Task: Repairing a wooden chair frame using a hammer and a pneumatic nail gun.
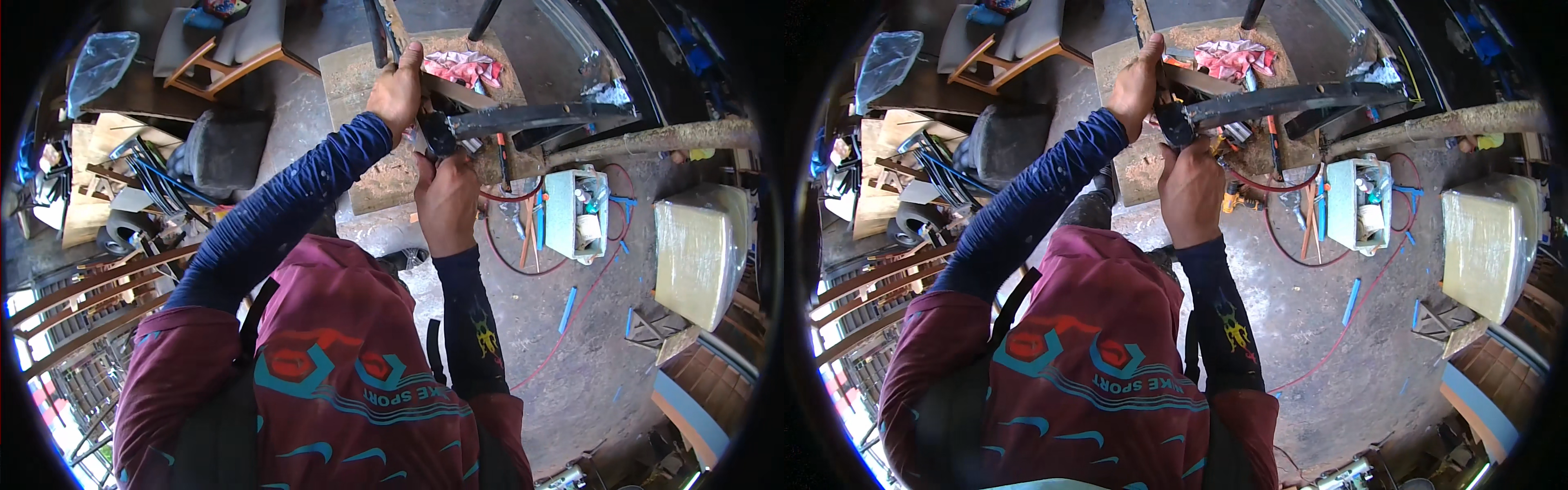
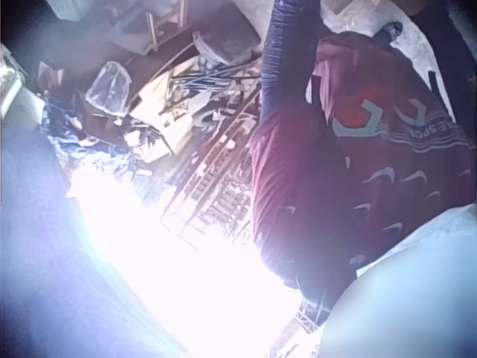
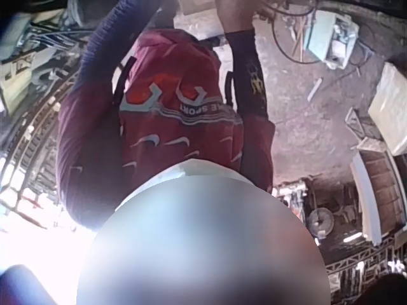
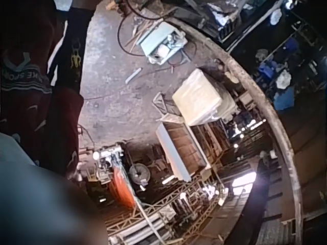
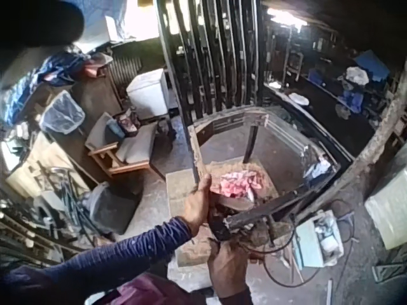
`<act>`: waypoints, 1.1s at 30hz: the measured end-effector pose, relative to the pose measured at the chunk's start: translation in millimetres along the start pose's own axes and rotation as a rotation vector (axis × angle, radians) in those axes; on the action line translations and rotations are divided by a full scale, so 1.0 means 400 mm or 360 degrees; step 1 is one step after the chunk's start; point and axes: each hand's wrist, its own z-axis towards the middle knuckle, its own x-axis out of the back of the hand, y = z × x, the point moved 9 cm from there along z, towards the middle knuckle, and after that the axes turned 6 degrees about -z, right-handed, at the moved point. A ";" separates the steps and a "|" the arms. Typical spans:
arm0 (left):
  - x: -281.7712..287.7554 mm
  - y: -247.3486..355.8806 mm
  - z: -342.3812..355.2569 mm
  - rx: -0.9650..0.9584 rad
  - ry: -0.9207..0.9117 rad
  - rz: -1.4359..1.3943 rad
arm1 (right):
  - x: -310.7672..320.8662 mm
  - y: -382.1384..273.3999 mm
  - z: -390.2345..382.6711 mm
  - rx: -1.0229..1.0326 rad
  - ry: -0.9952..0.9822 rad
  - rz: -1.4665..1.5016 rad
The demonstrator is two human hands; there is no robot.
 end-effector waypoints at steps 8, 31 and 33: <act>-0.002 0.002 -0.050 0.0144 -0.0103 -0.0076 | -0.037 0.079 -0.026 -0.0030 0.0315 0.0774; 0.019 0.025 -0.087 -0.0373 0.0314 0.0296 | 0.194 0.103 -0.014 -0.0077 0.0372 0.0512; 0.007 0.034 -0.095 -0.0382 0.0356 0.0358 | 0.337 0.055 0.034 0.0303 0.0826 0.0022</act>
